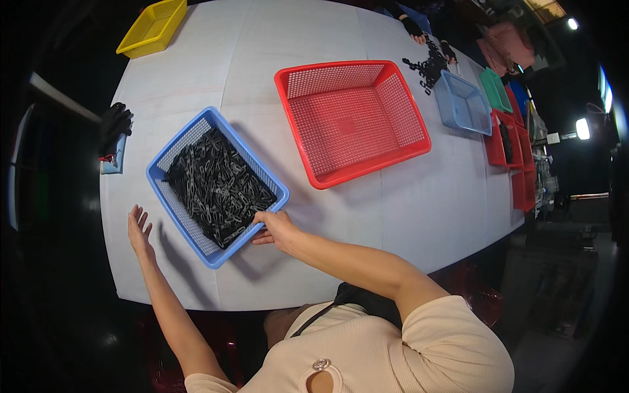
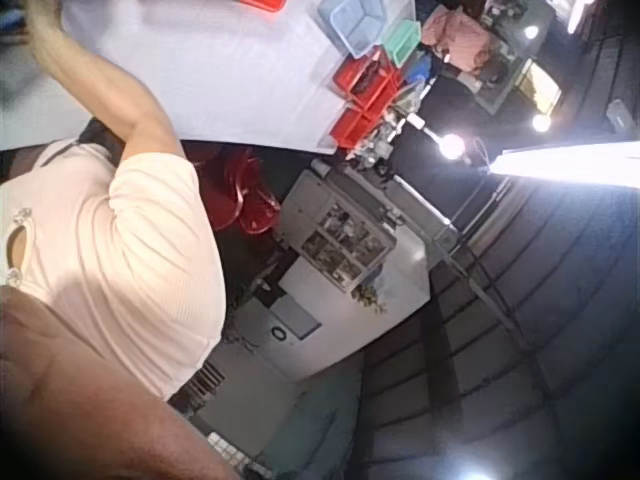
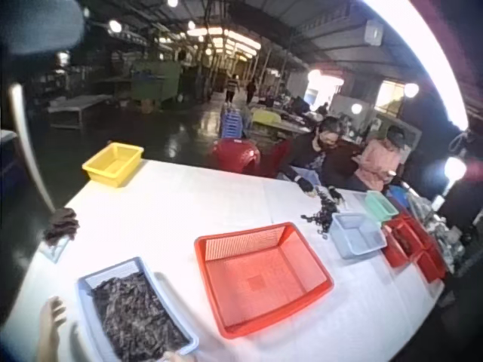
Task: The person clears a white workspace by moving baskets, pours a collection of small black plastic parts onto the table from a blue basket, and then sorts the parts by hand into the same blue basket.
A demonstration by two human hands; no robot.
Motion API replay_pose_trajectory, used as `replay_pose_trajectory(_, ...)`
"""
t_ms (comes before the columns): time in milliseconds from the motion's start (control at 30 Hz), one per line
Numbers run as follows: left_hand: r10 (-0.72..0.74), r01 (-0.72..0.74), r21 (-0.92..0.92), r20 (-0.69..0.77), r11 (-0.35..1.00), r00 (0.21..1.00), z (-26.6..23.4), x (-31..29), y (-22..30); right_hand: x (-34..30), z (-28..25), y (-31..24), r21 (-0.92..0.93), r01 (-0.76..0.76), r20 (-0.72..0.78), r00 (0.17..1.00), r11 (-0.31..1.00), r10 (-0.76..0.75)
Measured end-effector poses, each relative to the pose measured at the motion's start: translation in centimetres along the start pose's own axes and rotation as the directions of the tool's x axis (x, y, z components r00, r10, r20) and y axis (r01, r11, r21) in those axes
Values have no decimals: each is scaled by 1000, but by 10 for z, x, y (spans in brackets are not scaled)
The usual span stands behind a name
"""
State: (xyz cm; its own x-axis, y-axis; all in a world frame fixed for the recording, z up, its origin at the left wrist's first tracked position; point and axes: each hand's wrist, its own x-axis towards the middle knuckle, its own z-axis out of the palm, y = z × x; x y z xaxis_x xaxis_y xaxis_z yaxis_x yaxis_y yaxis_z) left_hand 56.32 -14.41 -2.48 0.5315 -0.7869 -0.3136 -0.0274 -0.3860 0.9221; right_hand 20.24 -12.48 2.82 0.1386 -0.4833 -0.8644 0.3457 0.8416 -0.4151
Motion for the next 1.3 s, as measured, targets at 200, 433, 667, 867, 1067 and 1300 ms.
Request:
replay_pose_trajectory(200, 242, -252, 298, 71, 921, 968, 39, -58, 58, -62, -126, 35, -333, -9, 115, 992, 943, 50)
replay_pose_trajectory(433, 31, -256, 575, 372, 777, 928, 207, -126, 94, -107, -288, 38, -464, 66, 79, 996, 883, -33)
replay_pose_trajectory(667, -118, 6, 278, 388, 961, 914, 331, -165, 56, -148, -453, 9, -475, 97, -160, 968, 874, -194)
replay_pose_trajectory(867, 24, -64, 213, 189, 975, 982, 324, -87, 32, -130, -565, -40, -564, 338, -348, 730, 753, -588)
replay_pose_trajectory(1067, 279, -76, 431, -432, 899, 858, 267, -44, 43, -95, -584, -119, -734, 339, -373, 524, 589, -766)
replay_pose_trajectory(1300, 780, -825, 95, 281, 558, 559, 401, -263, 21, -114, -588, -131, -624, 366, -327, 680, 690, -656)
